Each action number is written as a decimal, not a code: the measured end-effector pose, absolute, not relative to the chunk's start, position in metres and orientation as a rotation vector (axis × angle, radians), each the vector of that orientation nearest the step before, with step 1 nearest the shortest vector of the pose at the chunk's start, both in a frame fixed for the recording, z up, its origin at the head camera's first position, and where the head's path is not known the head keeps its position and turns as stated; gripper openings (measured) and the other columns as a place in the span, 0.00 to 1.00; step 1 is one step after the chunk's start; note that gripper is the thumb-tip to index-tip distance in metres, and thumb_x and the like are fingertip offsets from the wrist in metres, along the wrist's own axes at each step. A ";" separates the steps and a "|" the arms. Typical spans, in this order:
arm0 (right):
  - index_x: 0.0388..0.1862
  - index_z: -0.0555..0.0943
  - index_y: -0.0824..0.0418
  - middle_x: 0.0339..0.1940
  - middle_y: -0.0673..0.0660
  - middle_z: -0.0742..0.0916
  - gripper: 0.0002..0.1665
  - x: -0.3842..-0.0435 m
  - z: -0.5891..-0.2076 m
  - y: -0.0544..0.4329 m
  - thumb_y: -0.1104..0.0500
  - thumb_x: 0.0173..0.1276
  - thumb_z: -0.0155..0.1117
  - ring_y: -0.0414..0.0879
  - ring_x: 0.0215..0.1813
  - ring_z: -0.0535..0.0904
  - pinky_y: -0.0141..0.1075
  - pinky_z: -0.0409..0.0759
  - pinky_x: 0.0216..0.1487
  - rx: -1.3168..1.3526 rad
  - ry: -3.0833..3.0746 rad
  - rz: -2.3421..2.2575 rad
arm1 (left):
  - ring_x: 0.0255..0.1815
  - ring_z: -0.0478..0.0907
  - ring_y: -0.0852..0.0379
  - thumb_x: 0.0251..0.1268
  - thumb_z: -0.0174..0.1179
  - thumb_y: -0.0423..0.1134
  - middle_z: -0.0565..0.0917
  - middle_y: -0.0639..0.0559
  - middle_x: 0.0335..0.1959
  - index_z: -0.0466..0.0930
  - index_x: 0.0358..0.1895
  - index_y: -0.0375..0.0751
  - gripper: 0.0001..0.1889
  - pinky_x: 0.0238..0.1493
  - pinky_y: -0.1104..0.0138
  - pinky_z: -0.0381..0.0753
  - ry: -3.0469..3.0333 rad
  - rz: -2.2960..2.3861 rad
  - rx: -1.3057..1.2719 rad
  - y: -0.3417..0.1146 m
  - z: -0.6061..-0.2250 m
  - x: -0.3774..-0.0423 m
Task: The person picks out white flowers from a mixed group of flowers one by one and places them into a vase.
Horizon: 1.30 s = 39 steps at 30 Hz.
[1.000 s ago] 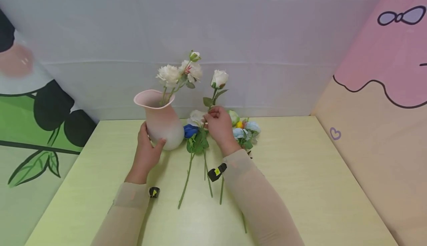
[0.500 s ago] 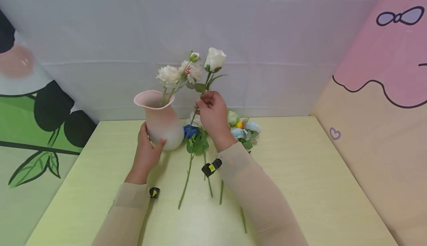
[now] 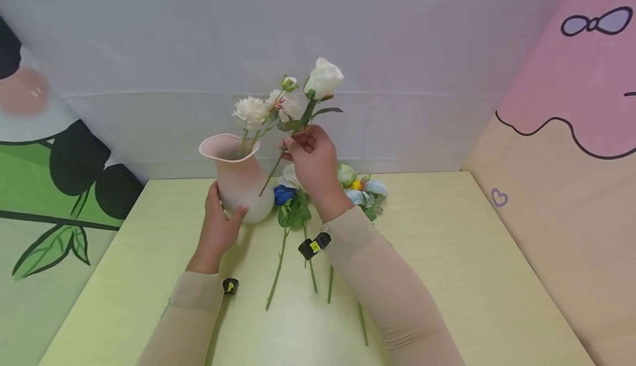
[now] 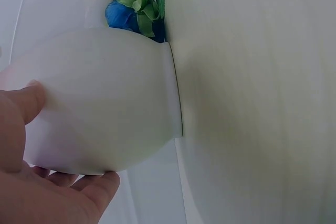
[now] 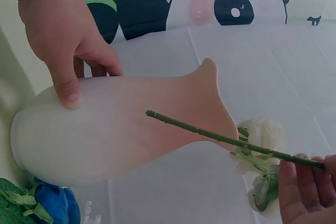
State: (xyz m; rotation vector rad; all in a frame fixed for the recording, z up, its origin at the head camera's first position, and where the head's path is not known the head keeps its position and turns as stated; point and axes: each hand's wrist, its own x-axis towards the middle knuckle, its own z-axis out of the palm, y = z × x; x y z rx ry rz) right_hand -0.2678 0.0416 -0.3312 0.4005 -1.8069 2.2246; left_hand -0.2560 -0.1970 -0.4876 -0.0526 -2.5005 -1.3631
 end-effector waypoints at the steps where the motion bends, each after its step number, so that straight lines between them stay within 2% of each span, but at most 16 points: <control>1: 0.53 0.73 0.70 0.43 0.61 0.84 0.10 -0.268 -0.330 0.042 0.68 0.77 0.60 0.55 0.49 0.85 0.46 0.85 0.52 0.414 -1.785 2.226 | 0.78 0.55 0.36 0.73 0.65 0.41 0.54 0.35 0.80 0.39 0.84 0.43 0.49 0.75 0.41 0.57 -2.502 -1.363 -0.052 -0.197 -0.487 -0.256; 5: 0.51 0.74 0.69 0.43 0.62 0.85 0.09 -0.268 -0.323 0.045 0.69 0.76 0.61 0.58 0.49 0.85 0.47 0.85 0.53 0.467 -1.690 2.229 | 0.78 0.55 0.36 0.73 0.65 0.41 0.54 0.35 0.80 0.39 0.84 0.42 0.49 0.75 0.41 0.57 -2.507 -1.359 -0.050 -0.196 -0.487 -0.256; 10: 0.49 0.75 0.66 0.43 0.63 0.85 0.08 -0.268 -0.313 0.045 0.68 0.76 0.63 0.57 0.48 0.85 0.49 0.84 0.54 0.502 -1.581 2.251 | 0.79 0.55 0.36 0.72 0.66 0.40 0.54 0.35 0.80 0.39 0.84 0.41 0.49 0.75 0.41 0.56 -2.506 -1.355 -0.050 -0.195 -0.487 -0.257; 12: 0.49 0.75 0.65 0.43 0.63 0.85 0.07 -0.269 -0.310 0.044 0.68 0.76 0.62 0.59 0.48 0.85 0.49 0.84 0.54 0.511 -1.546 2.258 | 0.79 0.55 0.36 0.72 0.66 0.40 0.54 0.35 0.80 0.39 0.84 0.41 0.49 0.75 0.41 0.56 -2.503 -1.357 -0.046 -0.195 -0.486 -0.257; 17: 0.48 0.75 0.65 0.41 0.61 0.85 0.07 -0.271 -0.307 0.039 0.71 0.75 0.61 0.58 0.47 0.85 0.50 0.84 0.53 0.529 -1.438 2.265 | 0.78 0.55 0.36 0.72 0.66 0.40 0.54 0.35 0.80 0.39 0.84 0.42 0.49 0.75 0.41 0.57 -2.501 -1.355 -0.038 -0.195 -0.486 -0.255; 19: 0.47 0.75 0.65 0.40 0.60 0.85 0.07 -0.271 -0.305 0.038 0.72 0.75 0.61 0.53 0.45 0.86 0.51 0.85 0.53 0.527 -1.397 2.275 | 0.78 0.55 0.36 0.72 0.65 0.40 0.54 0.35 0.80 0.39 0.84 0.42 0.49 0.75 0.41 0.57 -2.504 -1.354 -0.034 -0.195 -0.486 -0.254; 25: 0.47 0.76 0.64 0.40 0.60 0.85 0.08 -0.272 -0.294 0.033 0.72 0.74 0.62 0.52 0.46 0.85 0.48 0.85 0.53 0.517 -1.351 2.273 | 0.79 0.55 0.36 0.73 0.65 0.40 0.54 0.35 0.80 0.39 0.84 0.42 0.49 0.75 0.41 0.56 -2.501 -1.359 -0.036 -0.196 -0.486 -0.254; 32: 0.46 0.77 0.65 0.42 0.67 0.86 0.08 -0.277 -0.285 0.025 0.73 0.73 0.63 0.57 0.47 0.86 0.46 0.86 0.51 0.559 -1.334 2.295 | 0.79 0.54 0.36 0.72 0.65 0.40 0.53 0.35 0.80 0.39 0.84 0.42 0.49 0.76 0.42 0.56 -2.504 -1.364 -0.046 -0.196 -0.487 -0.255; 35: 0.47 0.77 0.66 0.42 0.64 0.86 0.09 -0.280 -0.283 0.022 0.74 0.73 0.63 0.57 0.46 0.85 0.47 0.85 0.52 0.574 -1.356 2.309 | 0.79 0.55 0.36 0.72 0.66 0.41 0.54 0.35 0.80 0.39 0.84 0.42 0.49 0.75 0.42 0.56 -2.497 -1.361 -0.047 -0.196 -0.487 -0.255; 39: 0.48 0.77 0.66 0.40 0.59 0.85 0.10 -0.282 -0.282 0.018 0.74 0.72 0.63 0.51 0.44 0.86 0.47 0.85 0.51 0.549 -1.413 2.295 | 0.79 0.55 0.36 0.72 0.66 0.41 0.54 0.35 0.80 0.40 0.84 0.43 0.49 0.75 0.41 0.57 -2.495 -1.349 -0.056 -0.196 -0.489 -0.257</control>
